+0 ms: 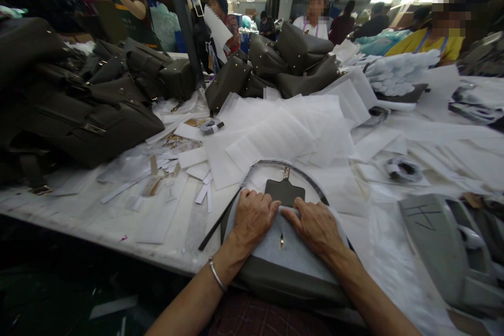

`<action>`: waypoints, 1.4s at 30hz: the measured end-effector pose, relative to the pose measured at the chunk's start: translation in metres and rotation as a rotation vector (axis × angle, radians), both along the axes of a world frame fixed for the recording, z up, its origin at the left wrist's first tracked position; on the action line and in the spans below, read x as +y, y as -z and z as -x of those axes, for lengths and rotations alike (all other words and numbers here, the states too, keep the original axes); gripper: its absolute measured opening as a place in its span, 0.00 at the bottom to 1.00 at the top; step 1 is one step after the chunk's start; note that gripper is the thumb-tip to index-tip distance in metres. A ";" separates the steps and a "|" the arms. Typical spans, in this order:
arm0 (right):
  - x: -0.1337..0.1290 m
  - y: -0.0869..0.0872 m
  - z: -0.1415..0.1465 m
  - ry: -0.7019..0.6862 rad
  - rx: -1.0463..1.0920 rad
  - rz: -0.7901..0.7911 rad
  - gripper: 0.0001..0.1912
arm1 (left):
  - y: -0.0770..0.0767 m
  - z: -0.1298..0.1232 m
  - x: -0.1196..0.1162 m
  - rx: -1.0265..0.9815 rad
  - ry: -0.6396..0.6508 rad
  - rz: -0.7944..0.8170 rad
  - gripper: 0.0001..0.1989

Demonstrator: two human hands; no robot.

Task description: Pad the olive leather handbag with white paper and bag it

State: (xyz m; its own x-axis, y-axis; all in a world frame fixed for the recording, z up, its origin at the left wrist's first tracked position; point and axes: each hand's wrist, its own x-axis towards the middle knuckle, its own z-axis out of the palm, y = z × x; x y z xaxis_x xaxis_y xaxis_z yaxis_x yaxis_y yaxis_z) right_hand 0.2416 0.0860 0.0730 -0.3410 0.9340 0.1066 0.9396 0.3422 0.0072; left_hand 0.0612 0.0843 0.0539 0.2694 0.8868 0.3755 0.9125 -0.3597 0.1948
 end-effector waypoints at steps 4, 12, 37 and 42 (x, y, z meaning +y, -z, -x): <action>0.006 -0.001 0.003 0.051 -0.077 0.115 0.24 | 0.002 0.000 0.001 0.011 -0.028 0.001 0.14; 0.010 0.022 -0.003 0.132 0.103 -0.086 0.23 | 0.001 0.002 0.004 0.004 -0.052 0.034 0.16; 0.000 -0.008 -0.010 -0.339 0.825 0.172 0.19 | 0.001 0.010 0.001 -0.207 -0.143 0.105 0.09; -0.003 -0.010 -0.011 -0.359 0.682 0.205 0.17 | 0.003 0.011 0.001 -0.287 -0.128 0.100 0.14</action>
State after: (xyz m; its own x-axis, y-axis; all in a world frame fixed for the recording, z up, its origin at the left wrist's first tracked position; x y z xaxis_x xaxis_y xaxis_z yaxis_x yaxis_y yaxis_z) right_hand 0.2526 0.0832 0.0830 -0.5459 0.8033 0.2382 0.5462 0.5568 -0.6258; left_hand 0.0500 0.0857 0.0505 0.0490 0.9430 0.3292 0.8520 -0.2115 0.4789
